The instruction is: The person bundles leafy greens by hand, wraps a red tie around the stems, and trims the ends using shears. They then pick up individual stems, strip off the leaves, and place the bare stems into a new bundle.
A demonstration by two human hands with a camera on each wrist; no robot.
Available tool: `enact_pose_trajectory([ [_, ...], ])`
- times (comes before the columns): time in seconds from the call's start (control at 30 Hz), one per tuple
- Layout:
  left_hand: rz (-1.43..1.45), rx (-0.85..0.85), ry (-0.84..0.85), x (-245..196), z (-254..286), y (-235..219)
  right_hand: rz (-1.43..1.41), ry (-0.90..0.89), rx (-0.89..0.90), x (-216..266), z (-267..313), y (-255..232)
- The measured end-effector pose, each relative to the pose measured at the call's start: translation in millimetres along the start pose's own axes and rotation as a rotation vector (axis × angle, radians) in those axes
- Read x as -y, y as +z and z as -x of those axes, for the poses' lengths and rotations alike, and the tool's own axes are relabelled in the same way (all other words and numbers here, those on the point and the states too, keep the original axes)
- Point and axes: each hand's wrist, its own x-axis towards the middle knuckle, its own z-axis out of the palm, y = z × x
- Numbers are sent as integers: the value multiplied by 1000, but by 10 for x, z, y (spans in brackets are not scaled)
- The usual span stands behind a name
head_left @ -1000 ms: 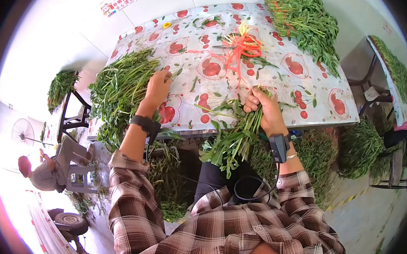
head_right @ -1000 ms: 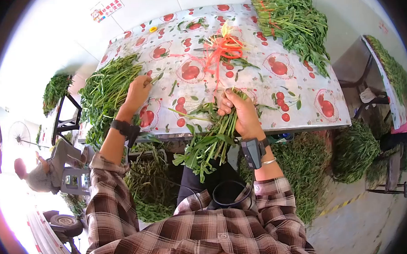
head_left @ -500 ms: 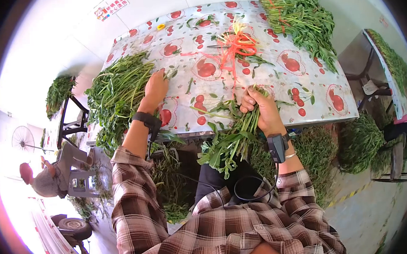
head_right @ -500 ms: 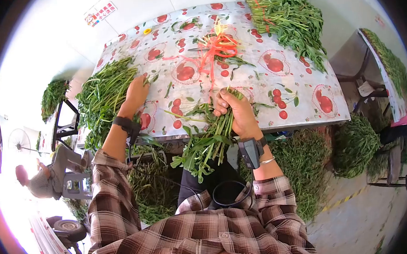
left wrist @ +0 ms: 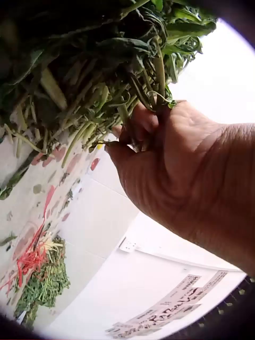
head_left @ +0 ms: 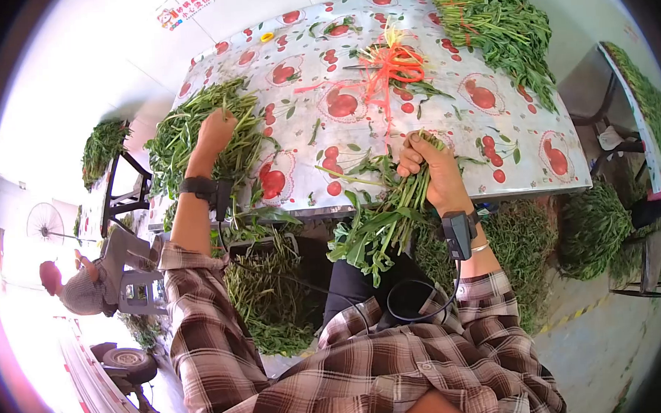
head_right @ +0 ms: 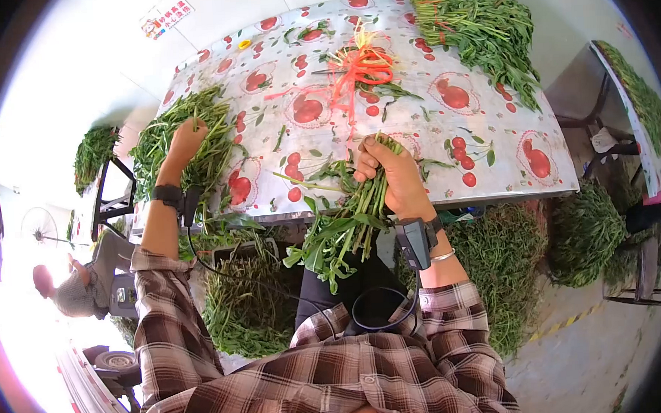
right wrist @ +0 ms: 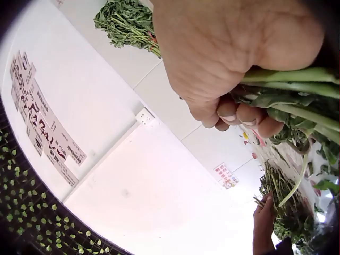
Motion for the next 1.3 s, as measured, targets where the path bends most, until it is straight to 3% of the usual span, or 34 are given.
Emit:
enact_pose_trajectory([
  [0.1, -18, 95, -55, -49, -16, 109, 1, 16, -6, 1, -3, -5],
  [0.37, -92, 2, -113, -106, 1, 157, -2, 1, -12, 9, 11, 26],
  [0.47, -110, 107, -151, -127, 3, 109, 0, 9, 5, 3, -1, -7],
  [0.53, 2, -102, -123, -130, 32, 99, -1, 12, 2, 1, -7, -16],
  [0.7, 83, -227, -94, 38, 57, -144, 4, 17, -10, -5, 2, -1],
  [0.77, 193, -345, 13, 139, 61, -251, 27, -4, 15, -2, 3, -4],
  [0.83, 254, -335, -44, -3, 207, -428, 28, 1, 14, 0, 4, 0],
  [0.9, 763, -293, -223, 0, 271, -499, 29, 7, 17, -2, 0, -9],
  [1.07, 837, -232, -201, -86, 362, -425, 24, 3, 43, -2, -2, -7],
  [1.2, 519, -212, -193, -76, 300, -481, -10, 13, 78, -6, -19, -32],
  [1.27, 128, -279, 20, -154, 347, -515, 11, 2, 57, 3, -3, -17],
  [1.3, 125, -279, 17, -192, 392, -524, 31, -9, 37, 1, 3, -7],
])
